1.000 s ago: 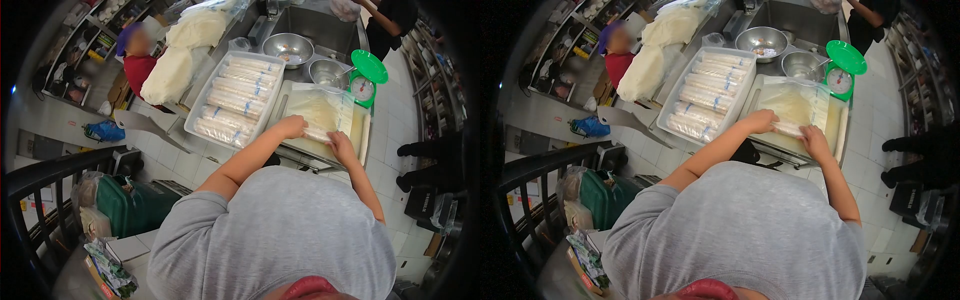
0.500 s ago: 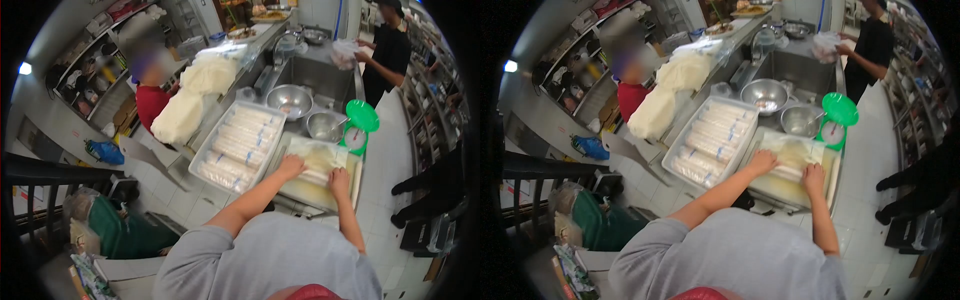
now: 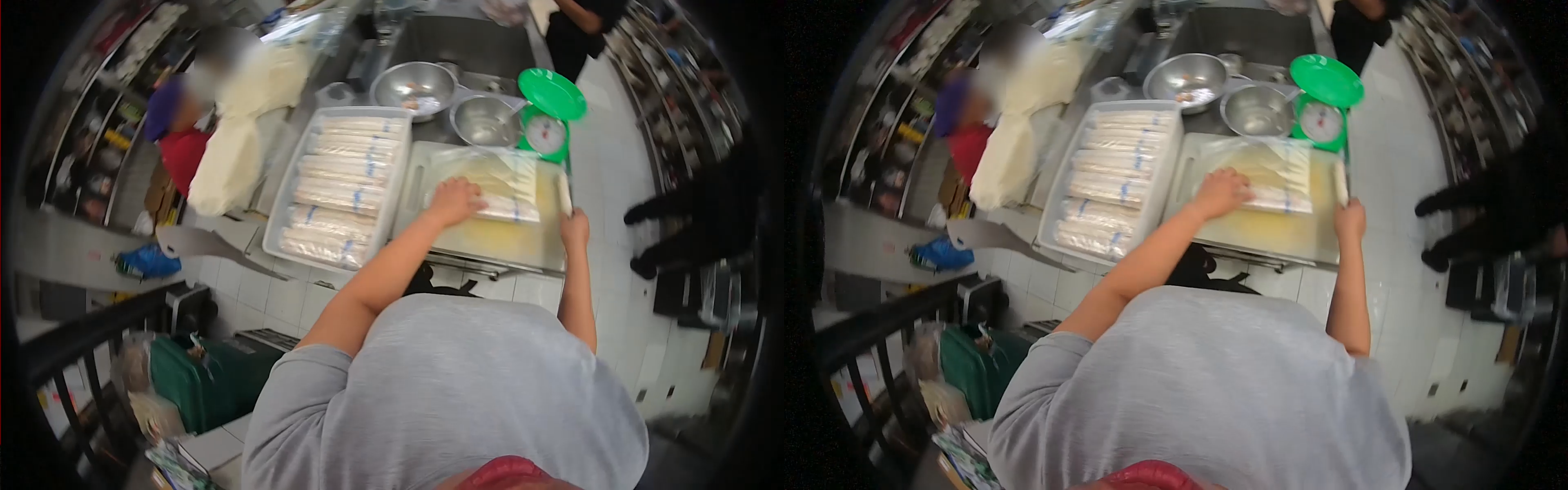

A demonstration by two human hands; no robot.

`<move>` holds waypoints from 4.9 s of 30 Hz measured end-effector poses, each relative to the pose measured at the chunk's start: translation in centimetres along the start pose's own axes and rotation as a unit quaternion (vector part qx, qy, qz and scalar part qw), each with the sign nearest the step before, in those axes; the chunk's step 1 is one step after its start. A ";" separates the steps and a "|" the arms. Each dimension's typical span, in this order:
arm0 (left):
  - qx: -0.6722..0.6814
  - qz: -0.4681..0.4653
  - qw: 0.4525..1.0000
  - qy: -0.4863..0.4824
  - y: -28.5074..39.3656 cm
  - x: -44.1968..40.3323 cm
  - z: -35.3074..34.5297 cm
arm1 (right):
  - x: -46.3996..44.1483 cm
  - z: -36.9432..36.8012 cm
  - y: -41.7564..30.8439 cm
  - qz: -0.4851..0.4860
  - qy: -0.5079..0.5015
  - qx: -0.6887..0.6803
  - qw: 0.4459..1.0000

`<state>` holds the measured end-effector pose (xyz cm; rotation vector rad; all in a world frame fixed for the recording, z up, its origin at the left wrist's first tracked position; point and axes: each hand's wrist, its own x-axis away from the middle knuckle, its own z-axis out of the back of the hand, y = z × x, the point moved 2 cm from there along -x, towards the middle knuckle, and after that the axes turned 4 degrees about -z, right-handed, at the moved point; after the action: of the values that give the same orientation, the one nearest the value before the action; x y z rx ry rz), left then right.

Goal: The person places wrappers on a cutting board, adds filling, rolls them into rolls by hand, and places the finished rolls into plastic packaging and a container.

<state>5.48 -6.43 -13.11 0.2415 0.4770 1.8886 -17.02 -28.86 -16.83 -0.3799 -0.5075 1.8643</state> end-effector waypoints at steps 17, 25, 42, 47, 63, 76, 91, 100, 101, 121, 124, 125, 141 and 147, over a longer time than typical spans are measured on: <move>0.339 0.160 0.901 -0.218 -6.7 -4.1 4.2 | -0.6 -4.0 -17.9 0.344 -0.473 -0.031 0.811; 0.247 0.048 0.955 -0.160 -6.8 -4.5 2.9 | -2.0 -3.6 -16.9 0.308 -0.456 -0.049 0.833; -0.172 -0.088 0.969 -0.152 0.1 1.4 3.9 | 6.9 -0.3 -11.4 0.515 -0.149 0.053 0.843; -0.125 -0.119 0.963 -0.207 0.2 2.4 4.1 | 8.1 0.6 -10.7 0.523 -0.195 0.058 0.828; -0.113 0.101 0.987 0.054 -4.2 -5.3 2.2 | -1.2 -4.6 -13.2 0.338 -0.063 0.036 0.938; -0.038 -0.124 0.986 -0.105 -4.1 -3.4 4.2 | -1.2 -2.1 -11.9 0.407 -0.268 -0.032 0.873; -0.067 -0.166 0.979 -0.096 -1.3 -1.0 3.0 | 2.8 -0.9 -12.5 0.537 -0.198 0.016 0.820; -0.091 -0.169 0.979 -0.070 0.8 6.0 16.1 | 9.3 6.1 -20.8 0.565 -0.167 -0.090 0.803; -0.076 -0.159 0.982 -0.060 0.4 7.6 18.4 | 10.8 6.0 -22.5 0.572 -0.164 -0.098 0.798; -0.128 -0.051 0.990 -0.039 -15.4 21.6 20.4 | 27.1 -7.8 -36.2 0.585 -0.099 0.074 0.802; -0.118 -0.099 0.988 0.005 -16.4 22.2 20.0 | 27.8 -8.1 -35.9 0.607 -0.045 0.121 0.784; -0.108 -0.119 0.987 0.024 -16.8 22.3 19.9 | 27.8 -8.4 -35.8 0.615 -0.041 0.142 0.775; -0.184 -0.194 0.963 -0.026 -18.1 21.8 17.2 | 25.7 -7.5 -35.1 0.525 -0.055 0.148 0.837; -0.138 -0.118 0.981 -0.072 -17.7 18.7 19.2 | 22.4 -7.0 -35.6 0.437 0.111 0.016 0.893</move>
<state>21.21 20.32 -4.78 0.1297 0.1353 1.6669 7.49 3.85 -4.85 -0.8958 -0.1346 2.6366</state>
